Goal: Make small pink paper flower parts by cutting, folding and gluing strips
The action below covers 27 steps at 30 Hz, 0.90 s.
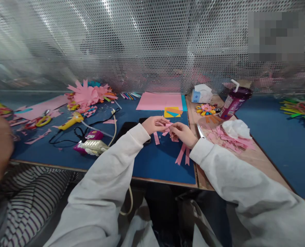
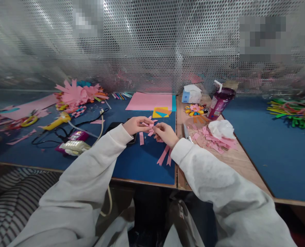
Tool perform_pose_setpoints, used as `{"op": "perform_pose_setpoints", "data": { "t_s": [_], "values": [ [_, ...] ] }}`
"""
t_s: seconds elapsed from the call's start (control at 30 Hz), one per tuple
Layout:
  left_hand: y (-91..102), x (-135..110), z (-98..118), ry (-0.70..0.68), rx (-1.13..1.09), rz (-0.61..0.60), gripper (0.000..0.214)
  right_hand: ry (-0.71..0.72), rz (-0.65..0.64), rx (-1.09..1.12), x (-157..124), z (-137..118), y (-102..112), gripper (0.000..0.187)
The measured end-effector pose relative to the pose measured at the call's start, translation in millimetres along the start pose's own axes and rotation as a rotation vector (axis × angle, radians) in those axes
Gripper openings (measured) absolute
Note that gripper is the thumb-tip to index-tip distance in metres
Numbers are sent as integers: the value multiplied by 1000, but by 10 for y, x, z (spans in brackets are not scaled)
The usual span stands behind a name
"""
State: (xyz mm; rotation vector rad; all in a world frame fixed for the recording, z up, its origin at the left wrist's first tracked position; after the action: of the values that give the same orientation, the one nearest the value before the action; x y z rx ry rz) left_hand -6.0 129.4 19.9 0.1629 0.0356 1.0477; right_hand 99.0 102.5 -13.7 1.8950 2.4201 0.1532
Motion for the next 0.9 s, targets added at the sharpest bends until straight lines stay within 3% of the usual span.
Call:
{"op": "perform_pose_setpoints", "data": {
  "t_s": [0.23, 0.53, 0.9],
  "values": [
    [25, 14, -52, 10, -30, 17, 28, -3, 57, 8, 29, 15, 47, 13],
    [-105, 10, -204, 108, -85, -80, 35, 73, 92, -102, -4, -51, 86, 20],
    [-145, 0, -245, 147, -18, -108, 27, 77, 34, -146, 4, -39, 28, 23]
  ]
}}
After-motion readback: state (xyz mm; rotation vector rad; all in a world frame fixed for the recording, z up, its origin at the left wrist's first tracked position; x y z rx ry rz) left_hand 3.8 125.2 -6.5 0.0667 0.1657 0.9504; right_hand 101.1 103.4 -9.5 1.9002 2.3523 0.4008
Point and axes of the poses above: each hand's wrist, its own x-axis towards the middle knuckle, its own y-axis out of the back of the hand, z = x × y, the point moved 9 cm from there along x, towards the middle knuckle, and after that the axes turned 8 degrees about -x, right-handed, at the moved point
